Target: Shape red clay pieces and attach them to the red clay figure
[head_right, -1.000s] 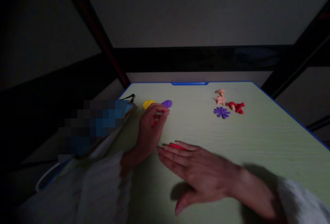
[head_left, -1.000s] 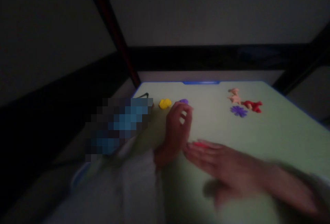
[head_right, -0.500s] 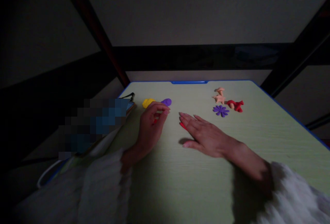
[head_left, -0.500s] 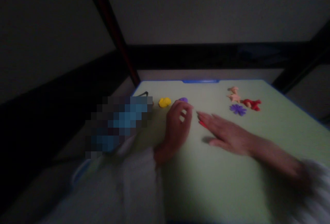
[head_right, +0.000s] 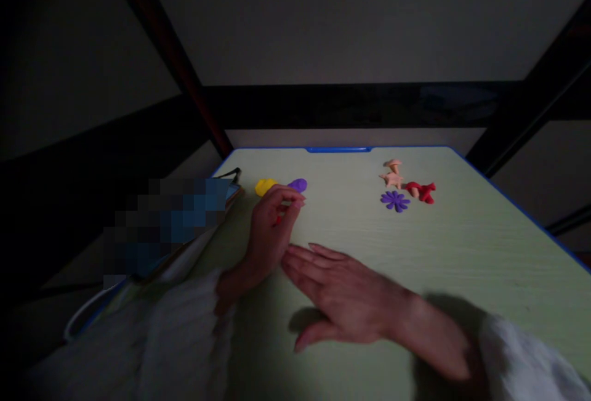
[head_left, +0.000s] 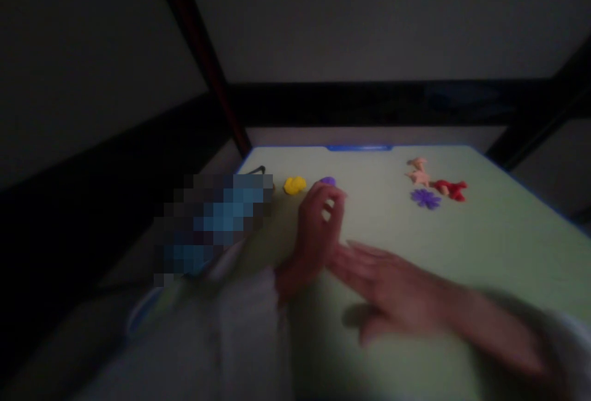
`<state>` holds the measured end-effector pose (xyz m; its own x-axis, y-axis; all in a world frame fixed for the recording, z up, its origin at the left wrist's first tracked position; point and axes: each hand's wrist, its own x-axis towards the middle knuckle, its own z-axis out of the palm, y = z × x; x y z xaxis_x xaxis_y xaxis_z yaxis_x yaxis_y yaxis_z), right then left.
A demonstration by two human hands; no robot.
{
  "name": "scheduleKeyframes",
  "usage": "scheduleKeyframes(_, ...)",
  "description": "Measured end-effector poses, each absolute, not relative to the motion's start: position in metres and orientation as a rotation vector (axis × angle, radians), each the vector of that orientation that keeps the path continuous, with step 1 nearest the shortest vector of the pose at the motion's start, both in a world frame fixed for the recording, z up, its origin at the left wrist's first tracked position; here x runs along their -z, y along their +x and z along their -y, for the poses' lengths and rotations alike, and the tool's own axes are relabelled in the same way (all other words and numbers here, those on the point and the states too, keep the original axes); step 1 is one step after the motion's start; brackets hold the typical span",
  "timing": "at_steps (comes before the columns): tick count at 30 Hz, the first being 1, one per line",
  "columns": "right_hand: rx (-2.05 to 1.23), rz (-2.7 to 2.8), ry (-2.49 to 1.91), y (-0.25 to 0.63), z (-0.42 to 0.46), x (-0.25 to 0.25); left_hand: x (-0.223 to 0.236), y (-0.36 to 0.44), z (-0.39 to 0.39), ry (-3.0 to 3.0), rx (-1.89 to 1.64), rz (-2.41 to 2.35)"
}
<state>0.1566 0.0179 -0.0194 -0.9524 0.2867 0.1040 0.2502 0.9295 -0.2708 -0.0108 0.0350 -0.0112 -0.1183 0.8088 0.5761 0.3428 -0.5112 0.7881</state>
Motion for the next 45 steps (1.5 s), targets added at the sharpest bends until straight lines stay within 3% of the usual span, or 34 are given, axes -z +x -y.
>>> scheduleKeyframes(6,-0.333,2.749,-0.687,0.171,-0.041,0.027,0.012,-0.011,-0.036,1.77,-1.654,-1.274)
scheduleKeyframes(13,-0.525,2.423,-0.904,0.177,-0.053,0.024,0.014,-0.011,-0.036,1.782,-1.578,-1.299)
scheduleKeyframes(25,-0.61,2.152,-0.965,0.163,-0.044,0.018,0.019,-0.011,-0.04,1.601,-1.305,-1.349)
scheduleKeyframes(39,-0.546,2.124,-1.033,0.161,-0.059,0.03,0.033,-0.011,-0.043,2.071,-1.075,-1.448)
scheduleKeyframes(45,-0.65,2.036,-1.023,0.162,-0.049,0.014,0.025,-0.011,-0.041,1.937,-1.05,-1.41)
